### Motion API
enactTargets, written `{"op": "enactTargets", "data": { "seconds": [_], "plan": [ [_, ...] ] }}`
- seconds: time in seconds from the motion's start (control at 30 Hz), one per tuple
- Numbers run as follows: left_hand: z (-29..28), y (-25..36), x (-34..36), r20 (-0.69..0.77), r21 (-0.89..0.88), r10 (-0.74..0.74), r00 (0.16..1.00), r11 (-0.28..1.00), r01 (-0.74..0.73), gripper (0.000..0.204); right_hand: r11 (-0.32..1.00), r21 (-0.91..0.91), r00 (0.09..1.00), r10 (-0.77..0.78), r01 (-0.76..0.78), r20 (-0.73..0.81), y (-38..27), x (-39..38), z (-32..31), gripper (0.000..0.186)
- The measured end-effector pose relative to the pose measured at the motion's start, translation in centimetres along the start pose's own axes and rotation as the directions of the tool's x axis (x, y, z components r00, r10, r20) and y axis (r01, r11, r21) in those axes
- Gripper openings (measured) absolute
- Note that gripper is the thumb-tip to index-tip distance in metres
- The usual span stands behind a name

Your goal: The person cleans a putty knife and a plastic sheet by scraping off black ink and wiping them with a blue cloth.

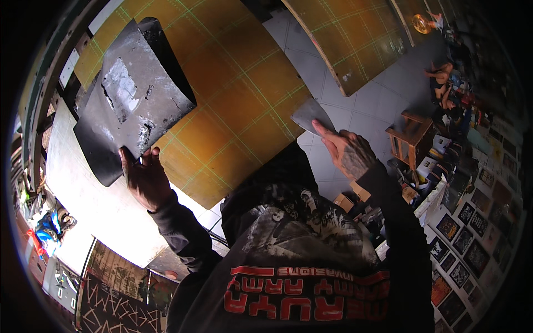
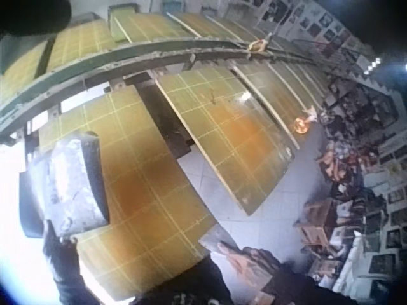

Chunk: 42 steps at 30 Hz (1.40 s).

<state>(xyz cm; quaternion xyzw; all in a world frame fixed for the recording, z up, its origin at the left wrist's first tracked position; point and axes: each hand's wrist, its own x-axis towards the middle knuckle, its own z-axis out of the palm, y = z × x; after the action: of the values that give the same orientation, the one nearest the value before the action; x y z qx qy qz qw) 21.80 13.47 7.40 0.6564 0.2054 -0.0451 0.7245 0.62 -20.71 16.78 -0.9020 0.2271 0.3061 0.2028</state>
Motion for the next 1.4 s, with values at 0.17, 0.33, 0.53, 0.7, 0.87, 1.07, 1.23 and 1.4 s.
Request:
{"op": "enactTargets", "data": {
  "seconds": [0.17, 0.33, 0.53, 0.7, 0.87, 1.07, 1.23, 1.4],
  "plan": [
    [-1.0, -1.2, 0.8, -0.016, 0.214, 0.155, 0.988, 0.966, -0.148, 0.024, 1.0, 0.015, 0.999, -0.013, 0.013, 0.029, -0.1, 1.7, -0.6, 0.042],
    [-0.5, -0.7, 0.4, -0.015, -0.208, 0.034, 0.999, 0.978, -0.036, 0.033, 0.999, -0.004, 0.999, -0.043, 0.043, 0.017, 1.1, 1.9, 0.2, 0.042],
    [-0.2, -0.8, 0.3, 0.035, -0.073, 0.186, 0.982, 0.98, -0.183, 0.058, 0.992, 0.05, 0.992, -0.115, 0.112, 0.052, 1.2, 2.3, -0.8, 0.048],
    [-0.1, -0.5, -0.2, 0.031, -0.169, 0.117, 0.993, 0.979, -0.111, 0.052, 0.998, 0.0, 0.99, -0.055, 0.055, 0.127, 0.5, 1.9, -1.3, 0.048],
    [-1.9, -2.4, 0.4, 0.038, 0.09, 0.06, 0.998, 0.994, -0.063, 0.039, 0.983, 0.002, 0.983, -0.186, 0.186, -0.006, 0.8, 3.8, -1.5, 0.046],
    [0.1, -1.4, -0.6, 0.037, -0.266, 0.074, 0.997, 0.962, -0.062, 0.043, 0.985, 0.006, 0.985, -0.172, 0.172, -0.021, 1.2, 4.3, -0.8, 0.048],
    [2.1, 0.3, -1.3, -0.036, -0.24, 0.032, 0.999, 0.97, -0.04, 0.043, 0.982, -0.03, 0.981, -0.188, 0.187, -0.045, 1.8, 3.3, 0.2, 0.048],
    [1.1, -0.3, -1.2, 0.025, -0.269, 0.08, 0.996, 0.961, -0.07, 0.052, 0.987, -0.034, 0.986, -0.16, 0.159, -0.041, -0.4, 4.5, -1.2, 0.049]
  ]
}}
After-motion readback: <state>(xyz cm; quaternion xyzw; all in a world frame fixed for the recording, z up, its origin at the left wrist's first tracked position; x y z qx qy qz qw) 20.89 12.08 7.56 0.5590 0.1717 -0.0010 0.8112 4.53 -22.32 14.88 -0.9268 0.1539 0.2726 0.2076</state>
